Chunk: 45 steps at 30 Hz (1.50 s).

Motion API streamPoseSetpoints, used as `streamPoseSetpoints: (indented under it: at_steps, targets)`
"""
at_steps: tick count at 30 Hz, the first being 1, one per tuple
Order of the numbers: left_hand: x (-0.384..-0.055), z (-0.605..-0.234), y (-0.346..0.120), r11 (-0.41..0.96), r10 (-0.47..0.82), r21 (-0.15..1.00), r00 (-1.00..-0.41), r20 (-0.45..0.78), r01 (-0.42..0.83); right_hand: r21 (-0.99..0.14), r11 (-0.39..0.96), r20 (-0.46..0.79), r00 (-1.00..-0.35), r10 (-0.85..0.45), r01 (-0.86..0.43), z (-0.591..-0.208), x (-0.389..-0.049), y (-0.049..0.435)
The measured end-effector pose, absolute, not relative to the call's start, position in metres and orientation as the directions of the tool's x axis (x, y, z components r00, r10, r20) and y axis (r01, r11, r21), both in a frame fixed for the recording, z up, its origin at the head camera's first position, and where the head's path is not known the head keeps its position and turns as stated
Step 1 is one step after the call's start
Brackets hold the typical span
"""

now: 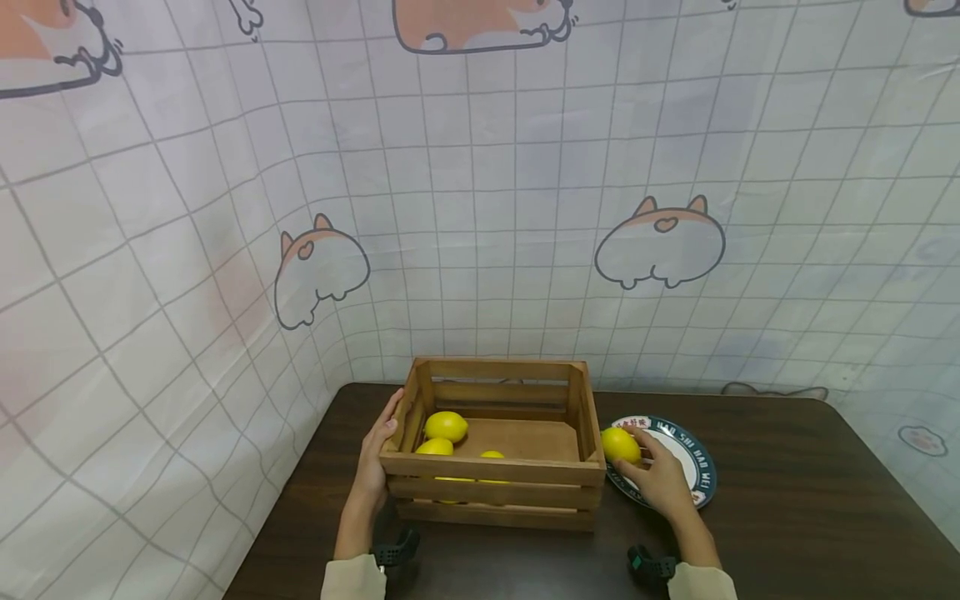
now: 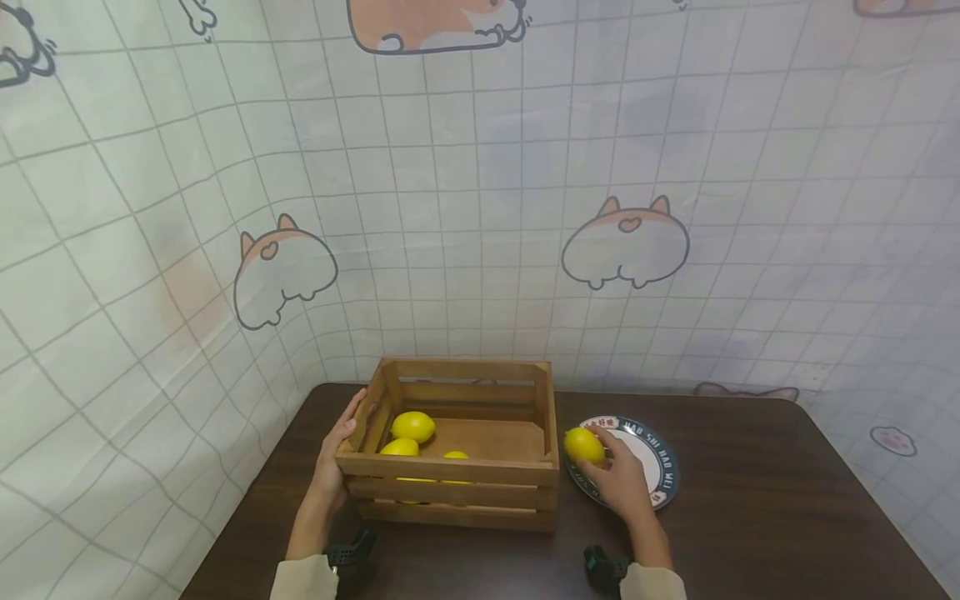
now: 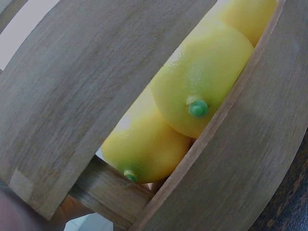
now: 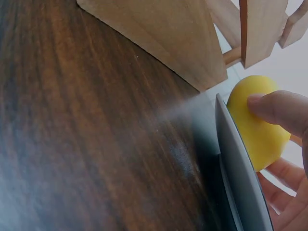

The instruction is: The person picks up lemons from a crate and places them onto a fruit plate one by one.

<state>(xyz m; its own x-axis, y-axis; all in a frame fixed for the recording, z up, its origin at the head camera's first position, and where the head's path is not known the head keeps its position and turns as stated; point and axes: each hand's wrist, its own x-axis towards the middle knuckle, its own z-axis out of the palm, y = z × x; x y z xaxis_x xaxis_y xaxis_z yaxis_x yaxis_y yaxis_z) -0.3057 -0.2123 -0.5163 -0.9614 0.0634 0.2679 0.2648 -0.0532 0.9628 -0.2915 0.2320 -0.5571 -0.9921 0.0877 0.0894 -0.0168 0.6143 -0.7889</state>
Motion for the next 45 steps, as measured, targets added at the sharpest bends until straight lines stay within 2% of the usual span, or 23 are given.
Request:
streamPoseSetpoints:
  at_steps: [29,45]
  targets:
    - [-0.306,-0.517,-0.213,-0.051,0.056,0.968,-0.967,0.25,0.247,-0.784,0.62,0.079,-0.994,0.076,-0.015,-0.558,-0.291,0.232]
    - [-0.305,-0.516,-0.213,-0.047,0.054,0.968,-0.967,0.25,0.247,-0.771,0.634,0.141,-0.987,0.08,-0.059,-0.549,-0.287,0.238]
